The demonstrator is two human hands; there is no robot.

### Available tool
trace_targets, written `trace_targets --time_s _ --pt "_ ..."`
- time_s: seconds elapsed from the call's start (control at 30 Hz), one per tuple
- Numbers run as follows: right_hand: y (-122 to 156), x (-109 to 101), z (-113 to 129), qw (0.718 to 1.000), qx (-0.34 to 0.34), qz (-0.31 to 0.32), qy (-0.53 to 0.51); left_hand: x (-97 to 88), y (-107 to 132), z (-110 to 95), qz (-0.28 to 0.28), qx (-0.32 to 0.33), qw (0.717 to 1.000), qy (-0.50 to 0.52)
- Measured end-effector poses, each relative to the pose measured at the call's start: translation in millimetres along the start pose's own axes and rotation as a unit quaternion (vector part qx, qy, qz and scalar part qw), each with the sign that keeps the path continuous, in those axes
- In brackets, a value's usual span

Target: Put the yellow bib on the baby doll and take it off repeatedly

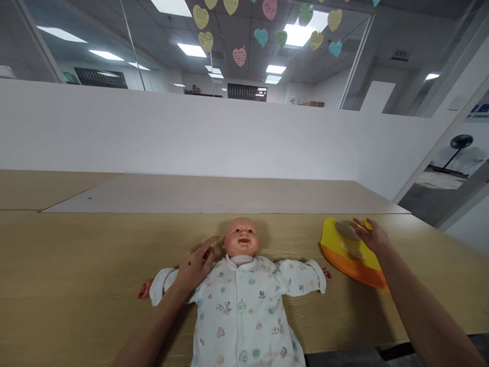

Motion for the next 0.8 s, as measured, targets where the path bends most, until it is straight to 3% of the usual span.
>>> trace_targets --time_s 0.27,0.57,0.8 --pt "7 24 15 0.999 -0.034 0.028 -0.008 1.5 2 2 0.011 -0.002 1.0 -0.012" --pt "6 23 6 0.995 -0.04 0.089 0.003 1.4 2 0 0.014 0.004 1.0 -0.005" --pt "8 22 -23 0.983 0.029 0.075 0.163 0.9 0 -1 0.005 0.008 1.0 -0.009"
Point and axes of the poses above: each hand's wrist, its own y-axis away from the middle knuckle, its own x-axis out of the palm, z = x × y, the point moved 4 cm from there along -y, towards the middle knuckle, and after that the axes turned 4 degrees about -z, right-handed, at the moved point
